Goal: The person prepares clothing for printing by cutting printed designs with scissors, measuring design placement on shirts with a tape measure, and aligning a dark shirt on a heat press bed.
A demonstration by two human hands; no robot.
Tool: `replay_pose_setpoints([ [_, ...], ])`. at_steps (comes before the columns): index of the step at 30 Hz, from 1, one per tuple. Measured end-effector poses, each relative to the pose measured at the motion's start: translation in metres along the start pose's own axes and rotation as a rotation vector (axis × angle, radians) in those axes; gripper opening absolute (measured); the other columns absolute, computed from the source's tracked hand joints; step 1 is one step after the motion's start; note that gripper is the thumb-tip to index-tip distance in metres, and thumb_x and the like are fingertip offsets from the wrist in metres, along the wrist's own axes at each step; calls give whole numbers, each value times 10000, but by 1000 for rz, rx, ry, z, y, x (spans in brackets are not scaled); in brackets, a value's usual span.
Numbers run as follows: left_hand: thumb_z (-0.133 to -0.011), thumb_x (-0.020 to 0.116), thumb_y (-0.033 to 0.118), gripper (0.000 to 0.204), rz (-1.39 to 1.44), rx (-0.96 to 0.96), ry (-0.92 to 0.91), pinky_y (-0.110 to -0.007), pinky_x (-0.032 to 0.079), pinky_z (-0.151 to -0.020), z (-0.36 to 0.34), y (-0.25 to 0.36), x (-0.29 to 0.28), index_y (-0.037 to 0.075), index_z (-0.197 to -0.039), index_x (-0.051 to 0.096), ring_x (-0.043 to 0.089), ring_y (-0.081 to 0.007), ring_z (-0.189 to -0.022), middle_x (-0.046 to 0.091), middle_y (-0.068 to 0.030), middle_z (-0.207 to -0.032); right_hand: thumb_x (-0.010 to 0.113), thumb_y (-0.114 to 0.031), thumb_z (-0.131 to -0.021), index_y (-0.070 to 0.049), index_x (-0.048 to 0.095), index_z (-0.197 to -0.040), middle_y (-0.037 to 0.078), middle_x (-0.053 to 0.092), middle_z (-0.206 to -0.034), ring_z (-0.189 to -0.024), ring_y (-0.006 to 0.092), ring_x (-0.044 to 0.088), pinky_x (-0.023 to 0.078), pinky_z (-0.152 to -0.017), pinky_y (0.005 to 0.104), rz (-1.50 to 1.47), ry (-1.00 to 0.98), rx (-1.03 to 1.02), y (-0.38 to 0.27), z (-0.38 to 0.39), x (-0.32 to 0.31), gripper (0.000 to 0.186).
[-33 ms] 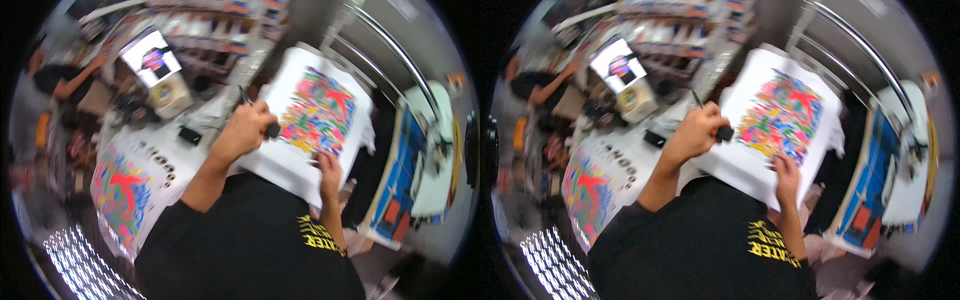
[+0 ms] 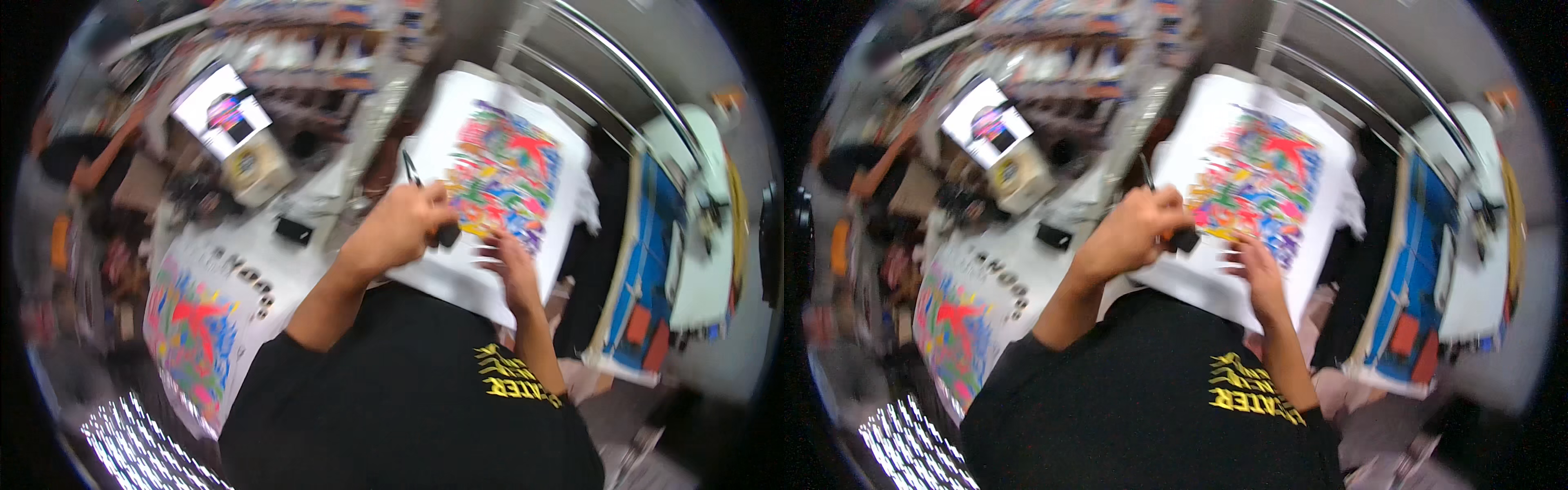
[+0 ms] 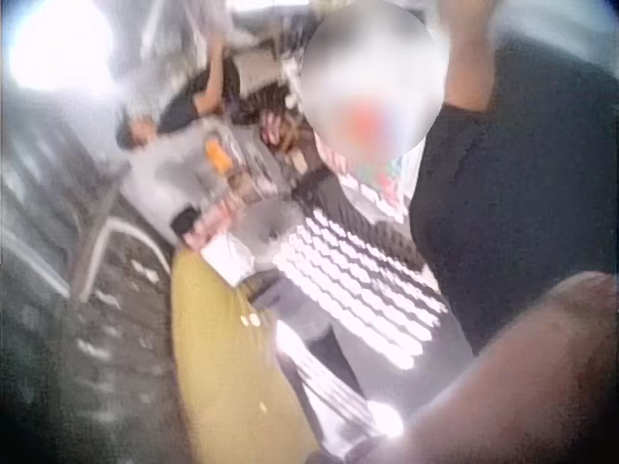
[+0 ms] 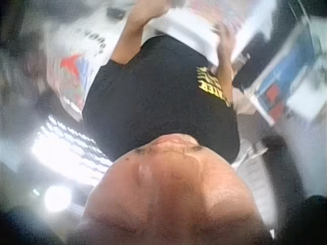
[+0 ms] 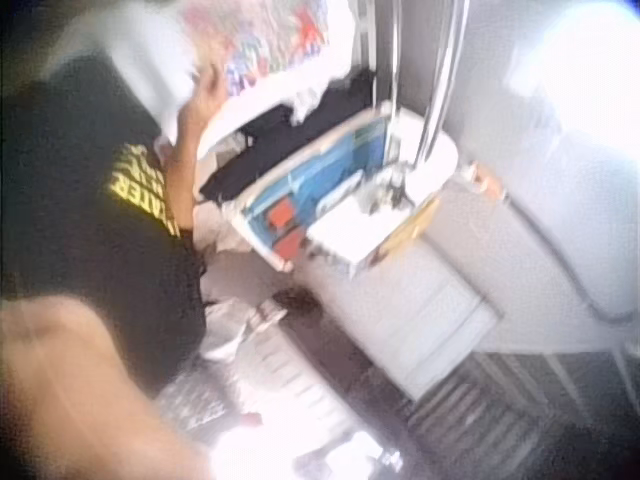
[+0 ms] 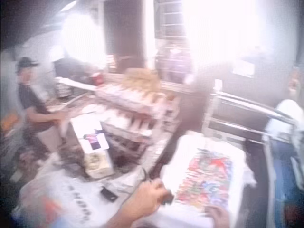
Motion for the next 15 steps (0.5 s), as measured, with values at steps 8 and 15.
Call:
replay_pose_setpoints([
  [8,-836,677,-27,330,637,190,-17,-354,563,-837,-26,77,25,4,-1156,605,649,-252,-1024,587,-161,-1156,615,-504,-930,-42,528,-1257,100,637,-1094,-981,219,640,543,-828,353,-641,-230,289,12,39,-13,572],
  [15,-950,656,80,121,902,-418,159,-219,466,-549,-32,30,52,-30,-986,694,604,-73,-655,657,-34,-736,722,-109,-813,-11,518,-1239,90,630,-1095,-1001,193,633,544,-876,325,-246,164,4,-2,40,2,482],
])
Point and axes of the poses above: each hand's wrist, its own z-axis away from the middle knuckle, its own x-axis out of the palm, y = z × x, the point moved 2 cm from there along -z, towards the middle knuckle
